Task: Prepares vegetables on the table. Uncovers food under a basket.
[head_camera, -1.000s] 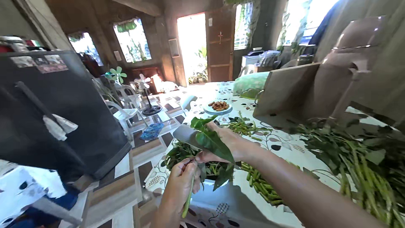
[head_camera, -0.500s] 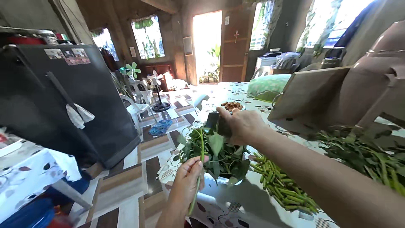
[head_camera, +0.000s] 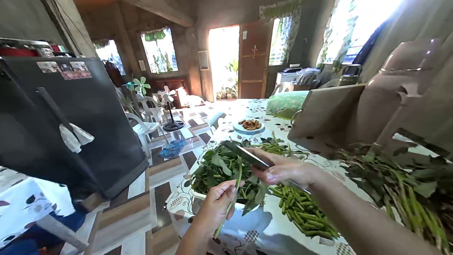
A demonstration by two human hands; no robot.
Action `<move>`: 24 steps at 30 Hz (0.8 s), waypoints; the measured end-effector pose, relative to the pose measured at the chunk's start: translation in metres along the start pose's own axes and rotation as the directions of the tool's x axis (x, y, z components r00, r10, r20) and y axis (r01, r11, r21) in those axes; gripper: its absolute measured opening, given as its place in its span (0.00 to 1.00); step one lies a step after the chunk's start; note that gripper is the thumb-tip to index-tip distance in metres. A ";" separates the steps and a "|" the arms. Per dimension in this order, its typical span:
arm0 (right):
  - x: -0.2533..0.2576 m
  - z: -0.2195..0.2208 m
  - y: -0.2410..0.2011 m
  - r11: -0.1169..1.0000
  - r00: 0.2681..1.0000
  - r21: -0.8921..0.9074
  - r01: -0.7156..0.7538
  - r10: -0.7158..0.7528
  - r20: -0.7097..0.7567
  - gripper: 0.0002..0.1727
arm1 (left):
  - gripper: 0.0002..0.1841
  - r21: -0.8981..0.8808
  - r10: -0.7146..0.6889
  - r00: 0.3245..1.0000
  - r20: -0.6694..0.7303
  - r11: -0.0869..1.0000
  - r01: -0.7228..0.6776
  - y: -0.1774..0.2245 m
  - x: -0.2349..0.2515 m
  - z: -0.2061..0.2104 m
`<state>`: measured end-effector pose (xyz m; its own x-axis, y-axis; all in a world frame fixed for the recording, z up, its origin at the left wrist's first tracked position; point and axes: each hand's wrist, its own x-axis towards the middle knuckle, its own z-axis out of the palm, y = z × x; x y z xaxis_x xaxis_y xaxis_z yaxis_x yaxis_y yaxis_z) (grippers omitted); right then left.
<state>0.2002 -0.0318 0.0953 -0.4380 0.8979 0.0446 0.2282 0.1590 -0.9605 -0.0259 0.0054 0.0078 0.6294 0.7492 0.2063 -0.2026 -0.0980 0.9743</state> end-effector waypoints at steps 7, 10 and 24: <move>0.001 -0.015 0.021 0.995 0.987 0.093 -0.022 0.006 0.160 0.67 | 0.17 0.160 0.052 0.999 0.008 0.986 -0.053 -0.001 0.002 -0.002; 0.002 -0.015 0.024 0.994 0.989 0.098 -0.039 0.024 0.145 0.57 | 0.17 0.216 0.072 0.997 0.000 0.974 -0.071 0.000 0.005 -0.003; 0.027 0.031 0.007 0.774 0.897 -0.585 -0.241 -0.052 -0.438 0.47 | 0.15 -0.228 -0.099 0.968 -0.231 0.973 0.046 0.011 0.003 0.023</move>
<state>0.1628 -0.0191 0.0811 -0.0239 0.9774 0.2100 0.7909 0.1470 -0.5941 -0.0083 -0.0084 0.0209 0.4563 0.8860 0.0821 -0.3391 0.0879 0.9366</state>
